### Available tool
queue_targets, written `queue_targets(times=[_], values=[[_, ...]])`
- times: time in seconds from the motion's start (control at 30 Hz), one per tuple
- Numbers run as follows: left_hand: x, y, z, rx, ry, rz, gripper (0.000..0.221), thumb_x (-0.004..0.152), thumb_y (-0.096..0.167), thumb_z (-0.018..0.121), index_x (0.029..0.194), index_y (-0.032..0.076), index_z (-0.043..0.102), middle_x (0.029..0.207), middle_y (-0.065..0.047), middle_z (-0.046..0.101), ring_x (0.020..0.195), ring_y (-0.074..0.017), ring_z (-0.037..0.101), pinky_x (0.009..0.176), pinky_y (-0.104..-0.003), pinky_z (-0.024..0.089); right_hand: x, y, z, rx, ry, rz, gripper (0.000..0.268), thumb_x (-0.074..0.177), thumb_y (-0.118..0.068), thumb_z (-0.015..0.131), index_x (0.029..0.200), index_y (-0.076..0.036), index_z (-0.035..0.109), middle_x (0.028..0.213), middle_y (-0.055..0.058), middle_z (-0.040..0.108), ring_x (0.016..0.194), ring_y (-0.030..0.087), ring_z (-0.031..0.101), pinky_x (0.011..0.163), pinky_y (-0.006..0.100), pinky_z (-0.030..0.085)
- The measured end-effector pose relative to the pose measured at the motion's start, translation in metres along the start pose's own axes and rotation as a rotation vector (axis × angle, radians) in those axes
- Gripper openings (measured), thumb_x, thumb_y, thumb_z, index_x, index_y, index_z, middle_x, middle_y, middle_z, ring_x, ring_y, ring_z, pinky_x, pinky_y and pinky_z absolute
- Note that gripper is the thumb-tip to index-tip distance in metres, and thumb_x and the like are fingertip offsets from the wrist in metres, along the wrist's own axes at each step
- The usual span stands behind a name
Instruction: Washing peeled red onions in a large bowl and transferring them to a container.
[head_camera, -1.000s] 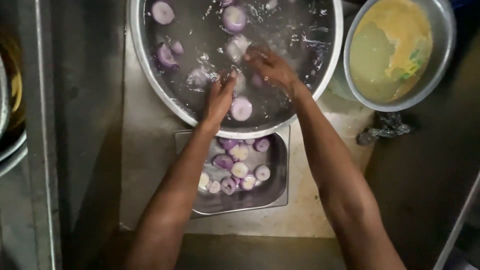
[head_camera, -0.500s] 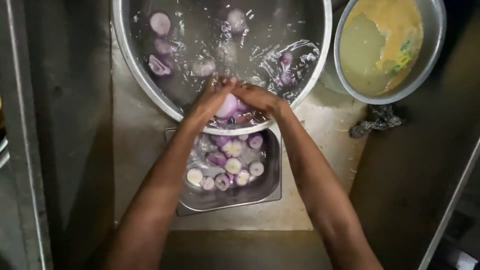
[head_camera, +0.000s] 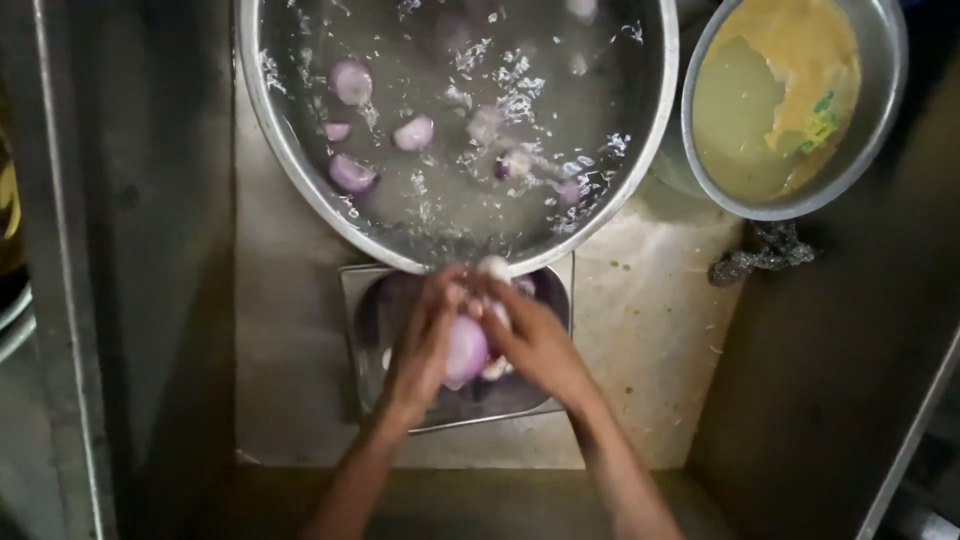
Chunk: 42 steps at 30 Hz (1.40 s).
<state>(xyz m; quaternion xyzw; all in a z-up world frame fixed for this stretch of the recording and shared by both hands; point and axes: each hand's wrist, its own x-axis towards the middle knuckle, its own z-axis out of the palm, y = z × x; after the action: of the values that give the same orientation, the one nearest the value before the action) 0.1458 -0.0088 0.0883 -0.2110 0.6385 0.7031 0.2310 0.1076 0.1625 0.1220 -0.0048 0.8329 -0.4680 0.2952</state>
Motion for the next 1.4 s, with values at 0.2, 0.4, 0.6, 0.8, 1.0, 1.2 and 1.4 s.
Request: queue_targets(times=[0.2,0.4,0.6,0.8,1.0,1.2,1.4], values=[[-0.03,-0.006,-0.011,0.62,0.058,0.187,0.061,0.097,0.041,0.061,0.148,0.008,0.05,0.148,-0.018,0.053,0.131,-0.0331,0.054,0.104,-0.044,0.046,-0.024,-0.023,-0.026,-0.205,-0.097,0.356,0.051,0.097,-0.037,0.061,0.147,-0.028,0.056,0.108,0.015,0.074,0.085,0.028,0.074,0.078,0.04,0.056],[0.089,0.075,-0.056,0.996,0.413,0.544,0.05,0.098,0.033,0.073,0.138,0.009,0.056,0.137,-0.02,0.059,0.125,-0.0434,0.055,0.105,-0.053,0.047,0.085,0.016,-0.072,0.302,0.237,0.156,0.065,0.096,-0.049,0.057,0.153,-0.023,0.043,0.15,0.011,0.052,0.132,0.034,0.055,0.101,0.051,0.049],[0.217,0.076,-0.071,0.808,0.343,0.294,0.082,0.095,0.046,0.075,0.158,0.014,0.034,0.15,-0.026,0.045,0.13,-0.0451,0.049,0.106,-0.054,0.042,0.21,0.096,-0.017,0.65,-0.007,0.441,0.099,0.084,-0.076,0.051,0.163,-0.026,0.018,0.168,0.019,0.018,0.15,0.045,0.021,0.114,0.075,0.021],[0.232,0.036,-0.066,0.24,0.02,0.059,0.061,0.092,0.041,0.066,0.146,0.017,0.052,0.138,-0.01,0.063,0.126,-0.0261,0.063,0.103,-0.042,0.053,0.211,0.05,0.022,0.669,-0.06,0.372,0.088,0.088,-0.06,0.044,0.164,-0.028,0.012,0.166,0.016,0.022,0.151,0.042,0.024,0.112,0.072,0.024],[0.191,0.022,-0.059,0.341,-0.113,0.095,0.051,0.098,0.043,0.065,0.138,0.012,0.057,0.135,-0.011,0.065,0.126,-0.026,0.064,0.106,-0.038,0.05,0.186,0.061,0.035,0.758,-0.067,0.181,0.08,0.101,-0.056,0.054,0.164,-0.016,0.026,0.161,0.012,0.04,0.146,0.029,0.04,0.117,0.043,0.035],[0.181,-0.007,-0.049,0.245,0.072,0.371,0.075,0.101,0.037,0.07,0.151,0.006,0.025,0.145,-0.02,0.051,0.133,-0.0325,0.052,0.111,-0.043,0.041,0.158,0.031,0.028,0.845,-0.133,0.294,0.067,0.098,-0.045,0.058,0.154,-0.01,0.047,0.133,0.012,0.061,0.109,0.022,0.059,0.079,0.033,0.051],[0.171,0.016,-0.044,0.363,0.114,0.256,0.065,0.1,0.043,0.066,0.151,0.012,0.039,0.14,-0.017,0.062,0.125,-0.032,0.065,0.105,-0.042,0.05,0.166,0.052,0.035,0.796,-0.144,0.313,0.062,0.101,-0.046,0.057,0.15,-0.007,0.051,0.128,0.009,0.061,0.106,0.018,0.056,0.075,0.03,0.05]])
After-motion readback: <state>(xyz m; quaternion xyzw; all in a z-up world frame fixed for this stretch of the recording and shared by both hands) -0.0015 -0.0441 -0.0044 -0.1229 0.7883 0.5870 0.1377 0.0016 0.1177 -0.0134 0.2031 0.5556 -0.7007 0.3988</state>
